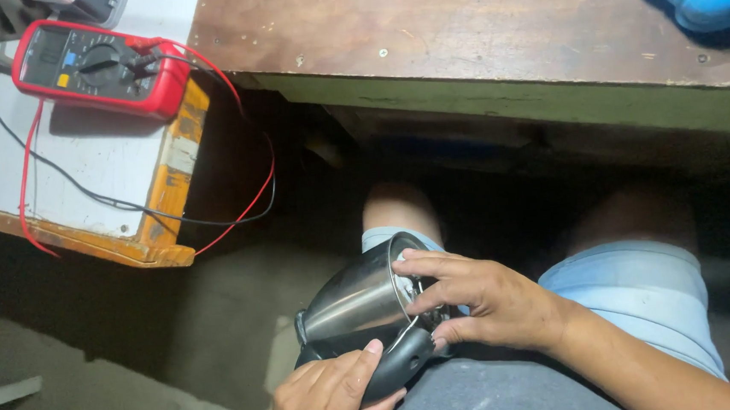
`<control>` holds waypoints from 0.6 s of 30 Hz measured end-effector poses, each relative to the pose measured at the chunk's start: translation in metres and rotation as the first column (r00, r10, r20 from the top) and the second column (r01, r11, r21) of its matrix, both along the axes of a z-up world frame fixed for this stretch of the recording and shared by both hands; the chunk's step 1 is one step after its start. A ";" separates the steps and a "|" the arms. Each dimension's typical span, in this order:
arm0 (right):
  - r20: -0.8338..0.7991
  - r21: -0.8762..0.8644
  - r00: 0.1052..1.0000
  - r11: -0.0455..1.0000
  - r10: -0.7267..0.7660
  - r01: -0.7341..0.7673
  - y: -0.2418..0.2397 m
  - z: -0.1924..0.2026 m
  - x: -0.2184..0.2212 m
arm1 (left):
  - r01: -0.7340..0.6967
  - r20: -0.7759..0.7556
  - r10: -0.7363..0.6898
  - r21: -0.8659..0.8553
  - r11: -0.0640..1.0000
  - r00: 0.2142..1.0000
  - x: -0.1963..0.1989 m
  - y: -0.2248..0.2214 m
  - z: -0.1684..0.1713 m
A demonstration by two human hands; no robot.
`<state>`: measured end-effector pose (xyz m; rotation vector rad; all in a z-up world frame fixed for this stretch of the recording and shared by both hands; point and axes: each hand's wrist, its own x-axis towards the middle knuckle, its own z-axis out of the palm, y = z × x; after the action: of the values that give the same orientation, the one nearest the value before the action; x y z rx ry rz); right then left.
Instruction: Assembling and securing a handle onto an electric kettle using an electric screwdriver on a repair bench.
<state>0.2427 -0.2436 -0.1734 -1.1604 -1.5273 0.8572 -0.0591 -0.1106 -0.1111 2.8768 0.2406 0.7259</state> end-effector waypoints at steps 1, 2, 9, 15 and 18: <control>-0.035 -0.012 0.999 1.000 0.005 -0.005 0.000 0.003 0.000 | 0.016 0.016 -0.016 -0.022 1.000 1.000 -0.001 0.001 0.001; -0.035 -0.015 0.999 1.000 0.009 -0.009 0.000 0.003 -0.002 | 0.012 0.016 -0.012 -0.025 1.000 1.000 -0.004 0.001 -0.001; -0.031 -0.093 0.999 0.996 -0.010 0.007 0.006 0.014 -0.005 | 0.000 0.018 0.000 -0.029 1.000 1.000 -0.005 0.006 -0.004; -0.031 -0.165 0.998 0.985 -0.053 0.047 0.008 0.021 -0.009 | -0.072 -0.103 0.064 -0.077 0.994 0.993 0.005 -0.001 0.002; -0.072 -0.181 0.997 0.984 -0.014 0.001 0.006 0.029 -0.003 | -0.145 -0.149 0.131 -0.088 0.985 0.980 0.008 -0.008 -0.001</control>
<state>0.2392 -0.2374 -0.1441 -1.2506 -1.4074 1.0390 -0.0515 -0.1182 -0.1120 2.8408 0.4850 0.5140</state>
